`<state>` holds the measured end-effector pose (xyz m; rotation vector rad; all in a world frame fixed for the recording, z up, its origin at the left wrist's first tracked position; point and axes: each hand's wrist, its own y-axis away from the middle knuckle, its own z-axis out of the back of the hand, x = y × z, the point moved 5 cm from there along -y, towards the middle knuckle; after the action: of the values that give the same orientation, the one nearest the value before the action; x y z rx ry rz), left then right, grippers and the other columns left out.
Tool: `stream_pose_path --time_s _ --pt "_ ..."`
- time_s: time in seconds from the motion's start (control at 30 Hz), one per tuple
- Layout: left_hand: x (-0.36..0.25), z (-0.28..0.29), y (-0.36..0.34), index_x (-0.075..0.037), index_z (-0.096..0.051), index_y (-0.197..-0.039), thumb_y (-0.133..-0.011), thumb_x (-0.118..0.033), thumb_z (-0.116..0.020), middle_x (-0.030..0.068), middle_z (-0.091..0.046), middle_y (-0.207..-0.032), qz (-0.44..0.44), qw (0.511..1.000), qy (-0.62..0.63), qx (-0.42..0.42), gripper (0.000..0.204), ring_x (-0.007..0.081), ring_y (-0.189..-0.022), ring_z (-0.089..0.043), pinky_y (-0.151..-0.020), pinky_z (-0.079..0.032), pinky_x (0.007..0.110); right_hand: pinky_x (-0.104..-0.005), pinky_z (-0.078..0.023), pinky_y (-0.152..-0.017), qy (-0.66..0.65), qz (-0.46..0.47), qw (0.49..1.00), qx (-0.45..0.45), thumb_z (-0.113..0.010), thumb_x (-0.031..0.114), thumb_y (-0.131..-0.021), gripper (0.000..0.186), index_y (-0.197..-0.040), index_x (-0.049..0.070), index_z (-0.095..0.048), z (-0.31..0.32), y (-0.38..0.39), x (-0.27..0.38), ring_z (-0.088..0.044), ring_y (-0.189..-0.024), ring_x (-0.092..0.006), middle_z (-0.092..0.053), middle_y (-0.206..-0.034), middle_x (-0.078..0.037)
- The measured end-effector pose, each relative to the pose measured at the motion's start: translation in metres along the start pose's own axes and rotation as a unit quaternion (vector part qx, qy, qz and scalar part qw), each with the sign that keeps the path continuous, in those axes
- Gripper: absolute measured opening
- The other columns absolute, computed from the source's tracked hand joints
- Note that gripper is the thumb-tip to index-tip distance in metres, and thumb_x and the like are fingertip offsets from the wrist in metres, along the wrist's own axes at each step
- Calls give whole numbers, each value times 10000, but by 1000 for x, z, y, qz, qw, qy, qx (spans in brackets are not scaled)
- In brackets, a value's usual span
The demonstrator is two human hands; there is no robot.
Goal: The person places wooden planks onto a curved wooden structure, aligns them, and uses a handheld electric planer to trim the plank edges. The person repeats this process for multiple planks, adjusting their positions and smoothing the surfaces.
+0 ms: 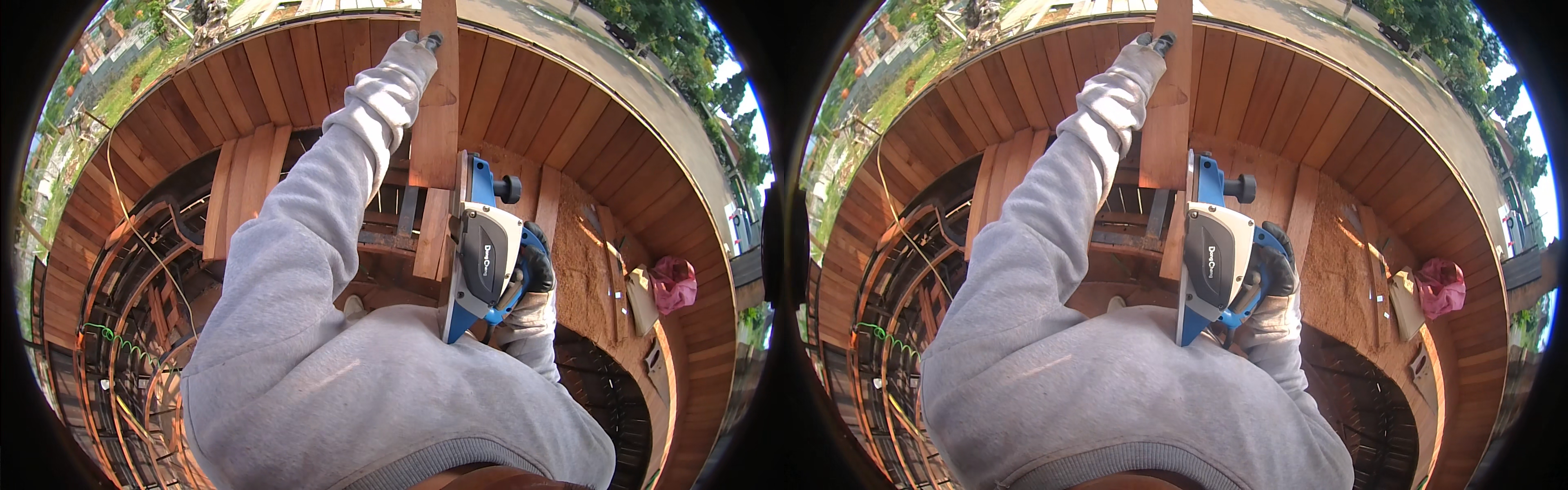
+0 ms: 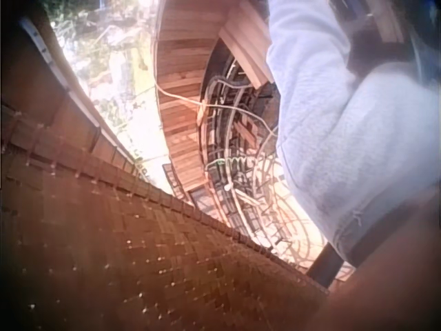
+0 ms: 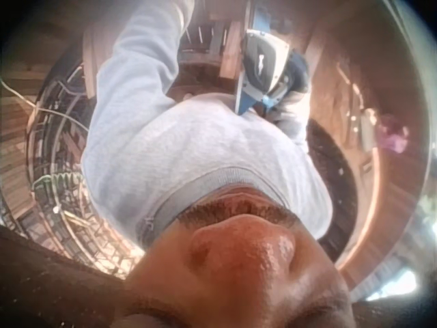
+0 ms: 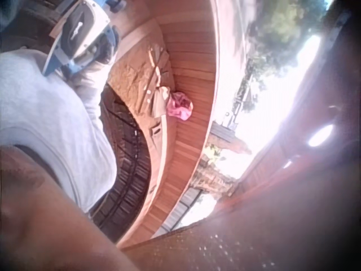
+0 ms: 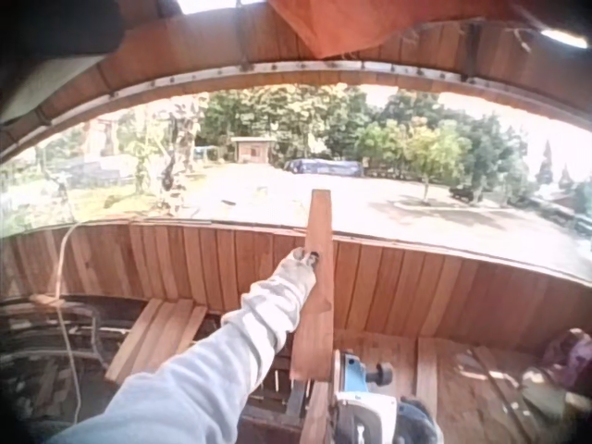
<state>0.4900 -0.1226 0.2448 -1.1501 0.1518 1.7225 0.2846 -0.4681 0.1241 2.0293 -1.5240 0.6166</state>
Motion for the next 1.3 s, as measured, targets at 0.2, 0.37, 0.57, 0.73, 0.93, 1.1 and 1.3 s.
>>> stream_pose_path --time_s 0.2,0.37,0.57,0.73,0.93,1.1,1.3 --pt "3 -24 17 -62 -572 -1204 -1002 -424 -580 204 -690 -1079 -26 1000 -7 9 415 412 -1046 -640 -904 -489 428 -271 -608 -573 -4 -7 999 35 -742 225 -880 457 -1284 73 -590 9 -6 -1 -637 -628 -122 -703 -1064 -155" --pt "-14 -10 62 -57 -581 -1203 -1004 -404 -583 209 -688 -1089 44 996 81 13 400 414 -1051 -640 -901 -490 432 -256 -575 -521 -40 -12 998 47 -759 238 -878 475 -1295 81 -594 13 -8 -6 -614 -602 -114 -696 -1001 -144" --pt "-23 -10 78 -54 -562 -1259 -1012 -391 -570 220 -686 -1095 66 995 64 41 418 421 -1052 -646 -906 -496 431 -255 -560 -502 -55 -8 996 72 -751 224 -884 467 -1298 79 -591 27 -14 -6 -594 -586 -126 -667 -911 -113" --pt "-26 -16 105 -35 -513 -1338 -1035 -342 -534 223 -643 -1246 88 989 88 85 432 402 -1162 -612 -963 -482 404 -247 -554 -511 -29 -1 999 18 -741 209 -884 475 -1308 74 -577 18 -13 -1 -612 -621 -140 -668 -938 -121" --pt "12 -66 111 -22 -494 -1368 -1022 -346 -581 203 -616 -1315 116 965 214 93 482 364 -1188 -605 -973 -466 374 -259 -576 -556 -41 -4 998 49 -711 208 -899 469 -1322 80 -554 33 -18 2 -670 -738 -180 -673 -1019 -122" --pt "43 -88 132 -4 -508 -1335 -1007 -343 -614 205 -641 -1250 89 955 272 75 484 339 -1124 -633 -934 -486 361 -306 -615 -684 -21 13 1000 12 -680 230 -926 453 -1335 88 -546 18 -21 6 -697 -878 -210 -670 -1097 -125" --pt "-2 -56 197 -2 -481 -1380 -1049 -229 -538 180 -633 -1273 318 737 594 56 405 280 -1105 -650 -920 -513 264 -311 -602 -793 -46 36 998 30 -607 241 -977 413 -1351 85 -533 16 -32 16 -675 -958 -192 -662 -1129 -100"
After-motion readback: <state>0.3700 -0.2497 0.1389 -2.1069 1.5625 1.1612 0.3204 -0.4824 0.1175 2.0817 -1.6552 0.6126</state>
